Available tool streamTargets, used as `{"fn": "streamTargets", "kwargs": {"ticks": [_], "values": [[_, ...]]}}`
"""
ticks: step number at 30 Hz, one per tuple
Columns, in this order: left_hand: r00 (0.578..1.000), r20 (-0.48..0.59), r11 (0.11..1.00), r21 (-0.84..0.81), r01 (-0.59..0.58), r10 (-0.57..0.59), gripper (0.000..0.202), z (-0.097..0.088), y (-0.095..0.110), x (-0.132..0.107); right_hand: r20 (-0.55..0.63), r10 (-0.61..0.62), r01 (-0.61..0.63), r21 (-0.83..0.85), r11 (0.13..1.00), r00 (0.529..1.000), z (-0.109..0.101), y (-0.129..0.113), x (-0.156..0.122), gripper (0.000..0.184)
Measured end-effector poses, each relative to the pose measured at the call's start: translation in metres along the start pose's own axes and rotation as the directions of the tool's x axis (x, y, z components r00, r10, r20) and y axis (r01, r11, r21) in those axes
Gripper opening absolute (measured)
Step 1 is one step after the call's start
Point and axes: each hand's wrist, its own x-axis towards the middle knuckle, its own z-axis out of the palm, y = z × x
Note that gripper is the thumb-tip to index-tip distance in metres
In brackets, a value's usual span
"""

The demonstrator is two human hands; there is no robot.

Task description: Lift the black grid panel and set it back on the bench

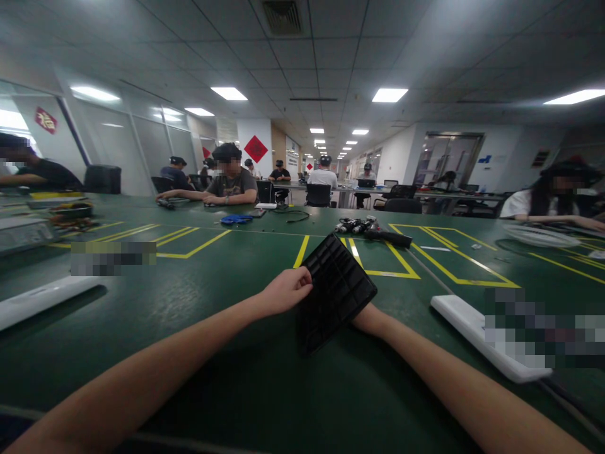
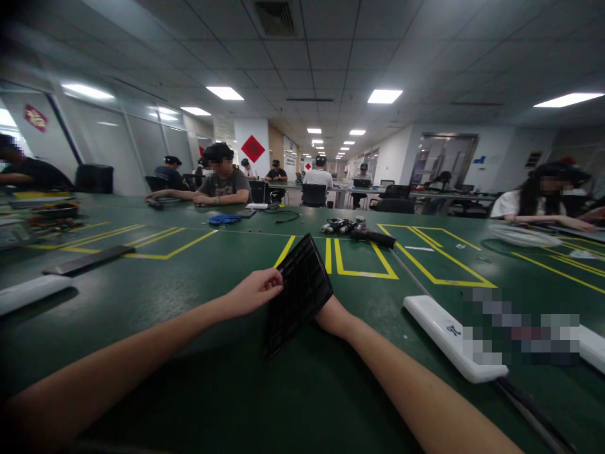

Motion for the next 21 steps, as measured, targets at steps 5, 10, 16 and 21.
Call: {"fn": "streamTargets", "kwargs": {"ticks": [5,10,16,21], "values": [[0.95,0.103,0.776,-0.554,0.3,-0.294,0.01,0.002,0.002,0.004,0.039,0.009,-0.01,0.01,1.0,0.999,-0.006,-0.006,0.002,0.045],[0.957,0.164,0.888,-0.363,0.283,-0.238,0.041,0.006,-0.005,0.007,0.029,-0.006,0.005,0.032,0.999,1.0,-0.007,-0.004,0.001,0.045],[0.998,0.018,0.982,0.179,-0.06,0.057,0.04,0.009,-0.009,0.002,0.024,-0.022,0.019,0.098,0.995,0.999,-0.004,-0.011,0.005,0.045],[0.985,-0.134,0.892,0.45,-0.033,0.104,0.037,-0.014,-0.014,0.008,0.011,0.183,-0.183,-0.015,0.983,0.983,-0.011,0.009,0.005,0.04]]}}
